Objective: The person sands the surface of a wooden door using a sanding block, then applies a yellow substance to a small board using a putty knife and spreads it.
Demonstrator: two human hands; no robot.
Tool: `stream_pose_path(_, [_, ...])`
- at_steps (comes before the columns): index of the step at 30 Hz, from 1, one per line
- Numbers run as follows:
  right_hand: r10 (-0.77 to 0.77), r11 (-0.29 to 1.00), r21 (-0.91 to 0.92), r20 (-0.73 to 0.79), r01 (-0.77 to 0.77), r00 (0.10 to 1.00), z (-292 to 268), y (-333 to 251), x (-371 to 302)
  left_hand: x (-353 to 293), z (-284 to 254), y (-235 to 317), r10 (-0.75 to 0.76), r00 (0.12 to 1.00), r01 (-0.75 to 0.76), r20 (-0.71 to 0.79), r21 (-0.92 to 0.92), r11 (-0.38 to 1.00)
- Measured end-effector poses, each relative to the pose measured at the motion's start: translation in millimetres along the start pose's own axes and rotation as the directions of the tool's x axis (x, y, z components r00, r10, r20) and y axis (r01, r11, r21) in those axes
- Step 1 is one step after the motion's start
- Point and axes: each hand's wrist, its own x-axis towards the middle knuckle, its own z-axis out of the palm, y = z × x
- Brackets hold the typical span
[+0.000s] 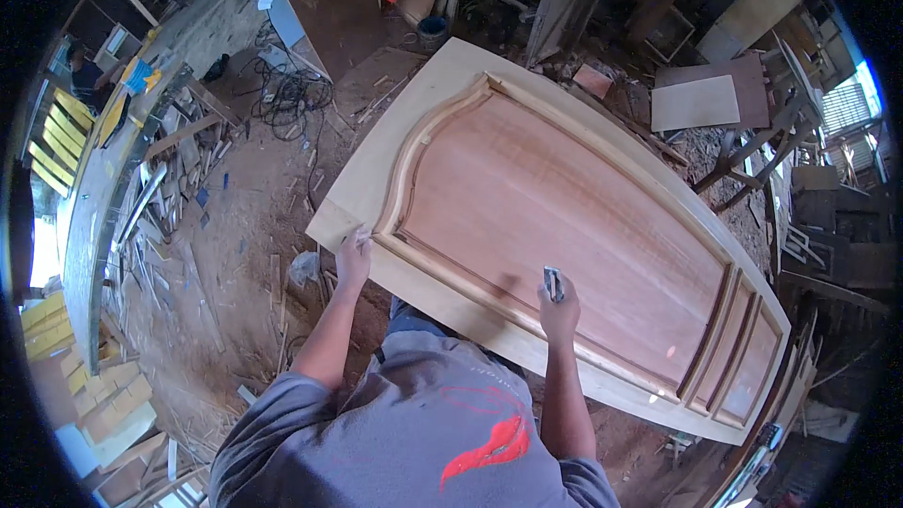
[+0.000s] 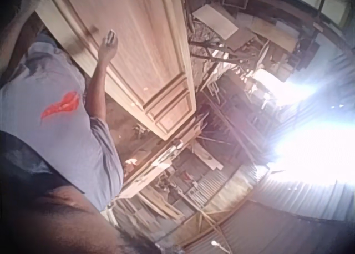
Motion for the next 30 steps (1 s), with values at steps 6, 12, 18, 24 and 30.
stream_pose_path(6, [-0.022,0.999,-0.022,0.060,0.023,0.998,50.6,-47.7,2.7,24.8,-10.8,-15.1,-0.018,0.995,0.027,0.096,-0.090,0.996])
stream_pose_path(12, [-0.063,0.998,0.009,0.096,0.062,0.993,87.6,-82.2,-1.6,60.8,-27.3,-21.1,-0.008,0.950,0.047,0.312,-0.117,0.992])
stream_pose_path(18, [0.002,0.999,-0.033,0.079,0.001,0.997,105.9,-80.0,-7.0,76.4,-36.6,-1.0,-0.107,0.885,0.098,0.454,0.044,0.994])
stream_pose_path(24, [0.117,0.990,-0.084,0.090,-0.110,0.989,109.9,-82.0,-11.4,84.3,-9.8,45.8,-0.097,0.906,-0.014,0.413,0.259,0.966])
stream_pose_path(30, [0.133,0.991,-0.031,0.029,-0.132,0.991,103.2,-74.1,-19.1,81.7,7.1,25.1,0.031,0.947,-0.116,0.319,0.251,0.961])
